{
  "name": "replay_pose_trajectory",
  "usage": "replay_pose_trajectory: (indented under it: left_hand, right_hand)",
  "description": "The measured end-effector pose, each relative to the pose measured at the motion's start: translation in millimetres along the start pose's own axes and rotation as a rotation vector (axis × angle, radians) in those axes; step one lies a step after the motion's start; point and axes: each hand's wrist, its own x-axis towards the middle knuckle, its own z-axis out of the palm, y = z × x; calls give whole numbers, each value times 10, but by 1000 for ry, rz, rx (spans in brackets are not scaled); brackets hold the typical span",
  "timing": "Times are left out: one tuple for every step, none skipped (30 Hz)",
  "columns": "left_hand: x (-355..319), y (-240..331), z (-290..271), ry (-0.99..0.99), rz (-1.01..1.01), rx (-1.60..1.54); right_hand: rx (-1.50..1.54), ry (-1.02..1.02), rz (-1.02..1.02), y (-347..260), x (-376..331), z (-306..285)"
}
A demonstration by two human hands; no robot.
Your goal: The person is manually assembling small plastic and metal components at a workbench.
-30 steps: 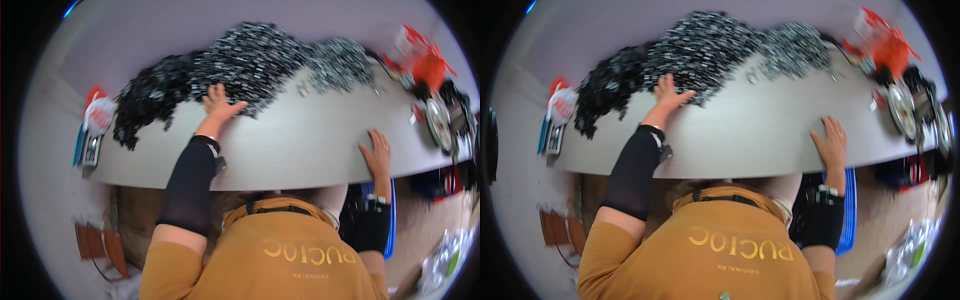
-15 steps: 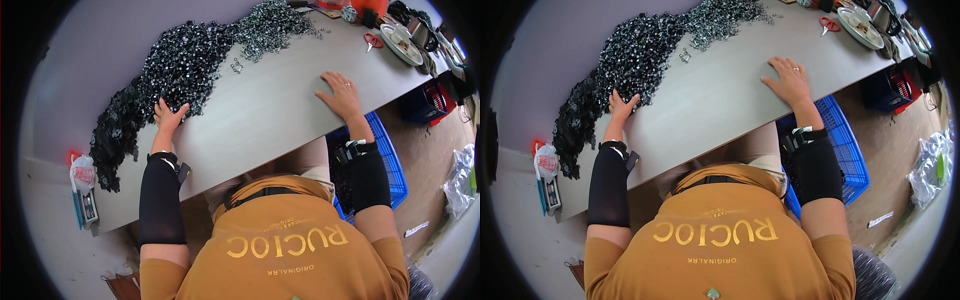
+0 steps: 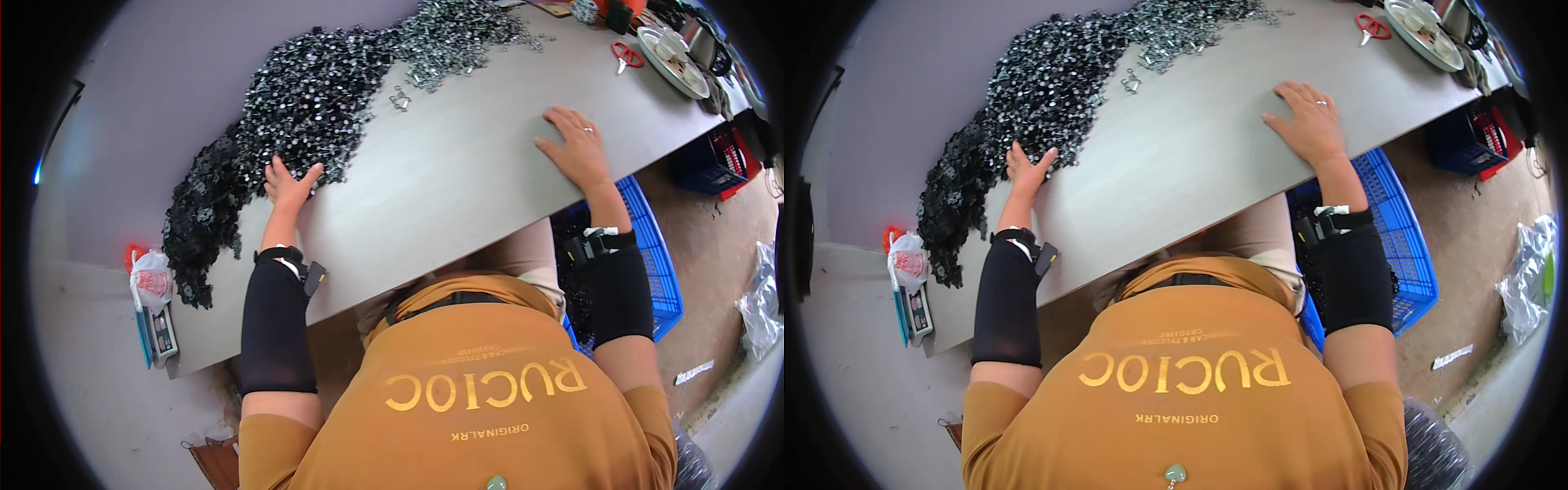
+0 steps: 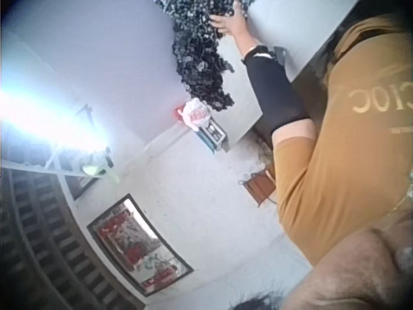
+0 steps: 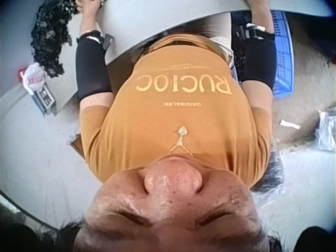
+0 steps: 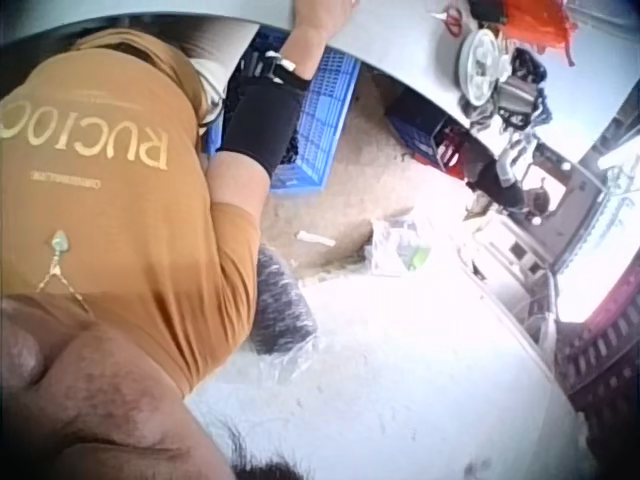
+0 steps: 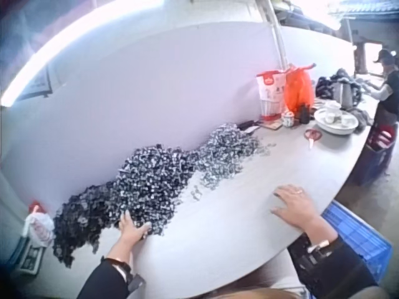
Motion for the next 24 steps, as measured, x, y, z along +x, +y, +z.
replay_pose_trajectory:
  left_hand:
    - [2, -36, 7, 15, 6, 9]
    - [-5, -72, 22, 32, 10, 20]
    - [-11, -62, 47, 23, 4, 30]
    - [-9, -19, 60, 18, -3, 37]
    - [14, -4, 93, 16, 20, 22]
    - [14, 15, 105, 12, 40, 6]
    - [-28, 125, 82, -23, 16, -12]
    - [-93, 162, -28, -39, -19, -33]
    - [-130, 186, -93, -49, -38, -45]
    - [-157, 242, -119, -66, -47, -66]
    - [-171, 292, -160, -92, -67, -75]
    - [-187, 349, -191, -118, -74, -92]
    - [-202, 327, -209, -118, -83, -96]
    - [-213, 310, -226, -119, -90, -101]
    - [-216, 317, -224, -126, -100, -120]
    - [-209, 331, -221, -127, -106, -111]
    - [-217, 320, -228, -123, -103, -108]
    - [-212, 324, -225, -116, -95, -113]
    - [-246, 268, -220, -116, -109, -94]
    - [-239, 206, -236, -109, -120, -84]
    - [-240, 193, -242, -104, -115, -81]
    - [-246, 192, -234, -98, -112, -76]
    - [-227, 237, -202, -104, -91, -75]
    - [-204, 249, -218, -102, -74, -65]
  right_hand:
    - [20, 5, -15, -15, 16, 4]
    - [12, 8, -16, -13, 10, 15]
    - [4, 14, -18, 0, 10, 40]
    - [-6, 37, -31, 56, 8, 34]
    - [-11, 57, -50, 102, 10, 59]
    - [-19, 70, -53, 102, 8, 28]
    - [-15, 48, -39, 97, -6, -34]
    - [-7, 59, -52, 53, -10, -39]
    - [-4, 66, -55, 47, -5, -39]
    - [6, 76, -75, 51, -4, -38]
    - [7, 60, -64, 52, 3, -46]
    - [3, 46, -44, 73, -5, -66]
    - [10, 53, -60, 75, 4, -39]
    - [10, 59, -70, 80, 19, 3]
    - [3, 66, -74, 91, 18, 14]
    - [-3, 75, -82, 92, 11, 13]
    - [7, 56, -83, 97, -1, 9]
    - [8, 45, -81, 120, 1, -29]
    - [-3, 27, -56, 28, -9, -24]
    - [-12, 39, -68, -15, 30, 2]
    - [11, 35, -63, -47, 13, -1]
    - [34, 29, -59, -47, 5, -17]
    - [26, 28, -54, -19, 1, -52]
    - [29, 31, -71, -20, -8, -79]
